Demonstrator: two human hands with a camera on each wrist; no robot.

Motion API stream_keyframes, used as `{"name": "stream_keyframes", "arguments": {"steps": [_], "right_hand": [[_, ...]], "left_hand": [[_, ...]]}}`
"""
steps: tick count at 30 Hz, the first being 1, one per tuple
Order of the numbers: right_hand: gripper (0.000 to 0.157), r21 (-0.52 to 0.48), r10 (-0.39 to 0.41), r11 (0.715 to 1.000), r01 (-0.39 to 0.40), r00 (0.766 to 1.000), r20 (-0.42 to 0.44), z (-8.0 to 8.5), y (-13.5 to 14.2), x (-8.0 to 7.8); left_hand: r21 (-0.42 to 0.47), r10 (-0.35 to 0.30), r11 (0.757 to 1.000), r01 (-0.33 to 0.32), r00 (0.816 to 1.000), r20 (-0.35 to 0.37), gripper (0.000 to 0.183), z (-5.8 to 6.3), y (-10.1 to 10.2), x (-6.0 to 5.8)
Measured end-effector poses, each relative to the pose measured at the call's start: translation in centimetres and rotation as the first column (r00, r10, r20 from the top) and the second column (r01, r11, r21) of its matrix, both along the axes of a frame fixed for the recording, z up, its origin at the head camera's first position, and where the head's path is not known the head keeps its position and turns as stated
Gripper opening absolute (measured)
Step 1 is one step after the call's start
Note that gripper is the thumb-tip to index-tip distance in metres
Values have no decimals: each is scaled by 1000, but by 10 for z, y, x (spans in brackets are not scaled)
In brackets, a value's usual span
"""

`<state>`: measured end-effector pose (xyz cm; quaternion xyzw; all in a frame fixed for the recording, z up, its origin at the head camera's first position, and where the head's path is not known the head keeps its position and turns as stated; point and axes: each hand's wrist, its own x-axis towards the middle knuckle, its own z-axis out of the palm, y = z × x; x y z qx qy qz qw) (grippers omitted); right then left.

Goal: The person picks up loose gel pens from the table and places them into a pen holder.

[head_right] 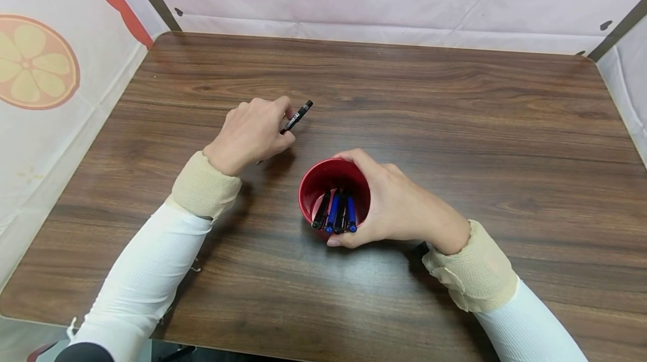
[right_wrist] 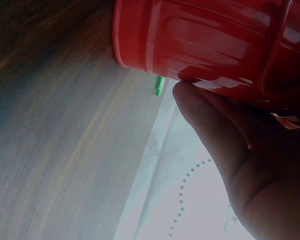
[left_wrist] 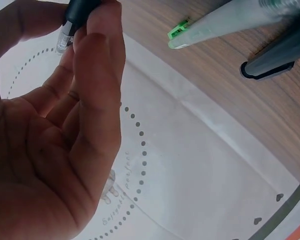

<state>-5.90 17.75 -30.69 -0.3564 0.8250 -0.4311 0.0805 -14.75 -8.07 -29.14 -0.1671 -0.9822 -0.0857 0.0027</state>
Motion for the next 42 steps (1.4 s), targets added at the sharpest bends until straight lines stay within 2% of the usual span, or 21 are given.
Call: {"name": "stream_keyframes", "arguments": {"steps": [19,34,42], "right_hand": [[100,9,-9,1000,9,1000,-14,0,0,1],[99,13,-14,1000,14,1000,-9,0,0,1],[98,12,-13,1000,14,1000,-12,-1,-1,2]], "left_hand": [[100,-5,995,12,998,-62,20,5,4,2],[163,-53,984,76,989,-139,21,12,9,10],[191,-56,978,86,986,-159,21,14,11,13]]}}
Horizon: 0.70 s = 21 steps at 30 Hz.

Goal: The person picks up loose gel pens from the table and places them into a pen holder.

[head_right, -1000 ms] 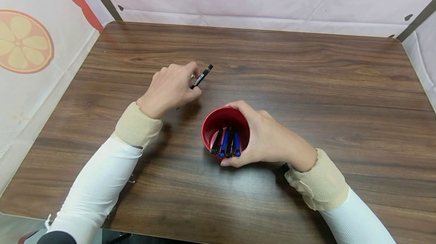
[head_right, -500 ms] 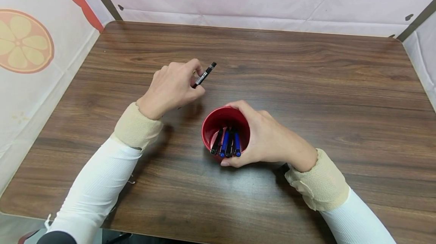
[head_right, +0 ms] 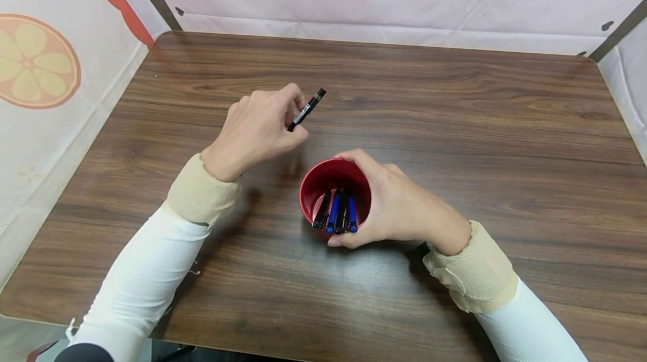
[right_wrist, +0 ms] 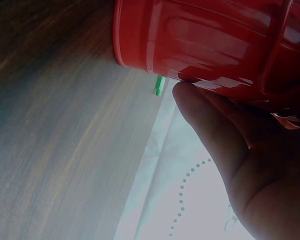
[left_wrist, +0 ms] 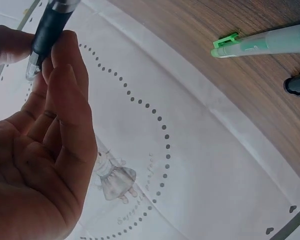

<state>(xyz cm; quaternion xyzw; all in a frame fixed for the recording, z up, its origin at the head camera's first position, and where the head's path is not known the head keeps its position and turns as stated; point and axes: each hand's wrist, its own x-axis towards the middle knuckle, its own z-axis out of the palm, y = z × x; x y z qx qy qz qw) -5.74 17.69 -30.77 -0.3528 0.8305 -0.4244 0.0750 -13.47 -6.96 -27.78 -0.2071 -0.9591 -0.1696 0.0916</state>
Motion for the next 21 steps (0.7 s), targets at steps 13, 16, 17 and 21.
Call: {"name": "stream_keyframes", "arguments": {"steps": [13,16,17,21], "right_hand": [[100,1,-2,1000,2,1000,-13,0,0,-1],[100,-2,0,1000,0,1000,-17,0,0,-1],[100,-4,2,1000,-2,1000,-18,0,0,-1],[100,-8,8,1000,-8,1000,-21,0,0,-1]], "left_hand": [[55,-15,998,16,1000,-24,20,5,3,3],[62,-21,998,23,999,-28,19,6,3,4],[64,-22,998,24,999,-29,19,6,3,4],[70,-30,997,32,999,-32,18,8,4,5]]}}
